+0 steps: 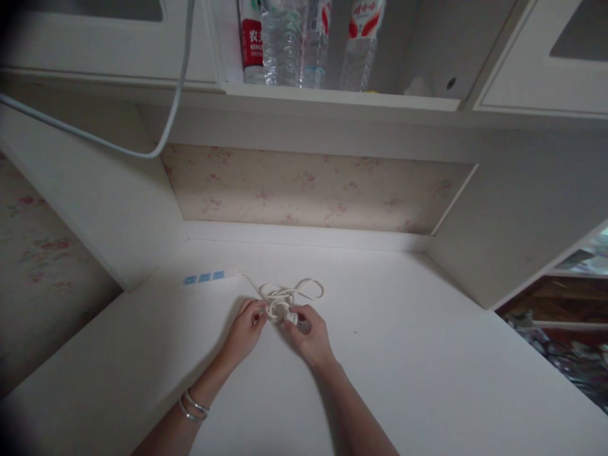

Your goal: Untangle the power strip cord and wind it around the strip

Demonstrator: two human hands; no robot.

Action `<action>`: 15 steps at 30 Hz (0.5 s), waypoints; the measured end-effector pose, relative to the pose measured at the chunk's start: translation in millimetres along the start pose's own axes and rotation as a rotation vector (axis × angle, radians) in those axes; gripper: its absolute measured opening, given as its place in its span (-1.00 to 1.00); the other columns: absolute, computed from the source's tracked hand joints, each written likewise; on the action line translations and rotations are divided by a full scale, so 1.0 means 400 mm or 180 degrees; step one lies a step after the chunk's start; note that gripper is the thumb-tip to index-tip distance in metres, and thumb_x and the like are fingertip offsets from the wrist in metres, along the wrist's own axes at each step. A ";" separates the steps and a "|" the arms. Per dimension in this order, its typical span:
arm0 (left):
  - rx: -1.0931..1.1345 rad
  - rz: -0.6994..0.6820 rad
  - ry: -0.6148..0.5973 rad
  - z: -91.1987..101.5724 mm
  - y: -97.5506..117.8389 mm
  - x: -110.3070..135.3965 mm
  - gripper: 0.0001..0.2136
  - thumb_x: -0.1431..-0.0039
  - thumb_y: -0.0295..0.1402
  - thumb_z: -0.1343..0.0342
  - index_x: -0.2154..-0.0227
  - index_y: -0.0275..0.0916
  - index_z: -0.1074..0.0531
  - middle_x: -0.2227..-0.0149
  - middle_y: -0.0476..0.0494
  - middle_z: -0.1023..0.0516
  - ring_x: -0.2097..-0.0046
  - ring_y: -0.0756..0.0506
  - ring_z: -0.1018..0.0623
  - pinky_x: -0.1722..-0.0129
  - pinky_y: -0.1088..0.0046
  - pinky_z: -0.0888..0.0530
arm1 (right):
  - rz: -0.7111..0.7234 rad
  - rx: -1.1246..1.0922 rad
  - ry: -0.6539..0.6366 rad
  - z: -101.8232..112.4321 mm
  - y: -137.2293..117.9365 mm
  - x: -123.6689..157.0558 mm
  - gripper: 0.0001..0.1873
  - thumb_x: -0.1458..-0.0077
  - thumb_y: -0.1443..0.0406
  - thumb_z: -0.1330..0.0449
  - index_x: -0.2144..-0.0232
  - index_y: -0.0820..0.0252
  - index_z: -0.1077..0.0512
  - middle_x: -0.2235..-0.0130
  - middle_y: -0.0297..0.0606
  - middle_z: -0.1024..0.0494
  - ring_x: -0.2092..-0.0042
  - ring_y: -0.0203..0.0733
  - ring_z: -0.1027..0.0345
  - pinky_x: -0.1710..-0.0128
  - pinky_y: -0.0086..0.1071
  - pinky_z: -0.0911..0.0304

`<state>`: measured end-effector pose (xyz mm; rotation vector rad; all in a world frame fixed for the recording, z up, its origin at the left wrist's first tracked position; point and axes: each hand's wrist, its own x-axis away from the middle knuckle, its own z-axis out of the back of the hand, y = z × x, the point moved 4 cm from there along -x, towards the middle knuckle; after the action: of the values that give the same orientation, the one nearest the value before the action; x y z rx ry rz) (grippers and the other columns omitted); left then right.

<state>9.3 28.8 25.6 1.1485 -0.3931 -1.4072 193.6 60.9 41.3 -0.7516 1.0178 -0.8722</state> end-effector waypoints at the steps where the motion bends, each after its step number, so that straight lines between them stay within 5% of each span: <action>1: -0.0092 -0.0113 0.0013 -0.005 0.010 -0.006 -0.79 -0.18 -0.40 0.01 0.16 -0.18 -0.44 0.12 -0.16 -0.43 0.15 -0.09 -0.46 0.14 0.38 -0.41 | 0.0023 -0.0033 -0.0011 0.001 -0.002 0.001 -0.79 -0.03 0.22 -0.21 0.25 0.14 -0.46 0.29 -0.25 -0.51 0.27 -0.19 -0.35 0.24 -0.33 -0.28; 4: -0.0389 -0.0351 -0.0048 -0.030 0.036 -0.032 -0.76 -0.17 -0.40 -0.04 0.11 -0.15 -0.46 0.08 -0.17 -0.47 0.03 -0.14 -0.42 0.00 0.29 -0.36 | 0.0076 -0.0096 -0.0069 -0.002 0.002 -0.003 -0.79 -0.02 0.22 -0.23 0.25 0.14 -0.45 0.33 -0.28 -0.49 0.33 -0.23 -0.32 0.31 -0.37 -0.27; 9: -0.0500 -0.0331 -0.0211 -0.071 0.034 -0.063 -0.80 -0.16 -0.46 -0.04 0.21 -0.15 -0.51 0.20 -0.12 -0.56 0.11 -0.13 -0.48 0.05 0.31 -0.39 | -0.0334 -0.0886 -0.0057 -0.003 0.037 -0.013 -0.75 0.02 0.19 -0.28 0.29 0.14 -0.37 0.39 -0.34 -0.45 0.37 -0.27 -0.31 0.36 -0.41 -0.24; 15: -0.0351 -0.0100 -0.0013 -0.055 0.013 -0.050 -0.76 -0.18 -0.39 -0.07 0.10 -0.13 -0.46 0.16 -0.11 -0.57 0.16 -0.09 -0.55 0.15 0.42 -0.44 | -0.0807 -0.1732 -0.0374 -0.004 0.042 -0.023 -0.68 0.09 0.11 -0.33 0.35 0.14 -0.36 0.48 -0.38 -0.46 0.48 -0.31 -0.28 0.49 -0.45 -0.14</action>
<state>25.8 53.7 27.9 1.0663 -0.2978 -1.4412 193.8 76.5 30.1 -1.4002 1.0802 -0.7574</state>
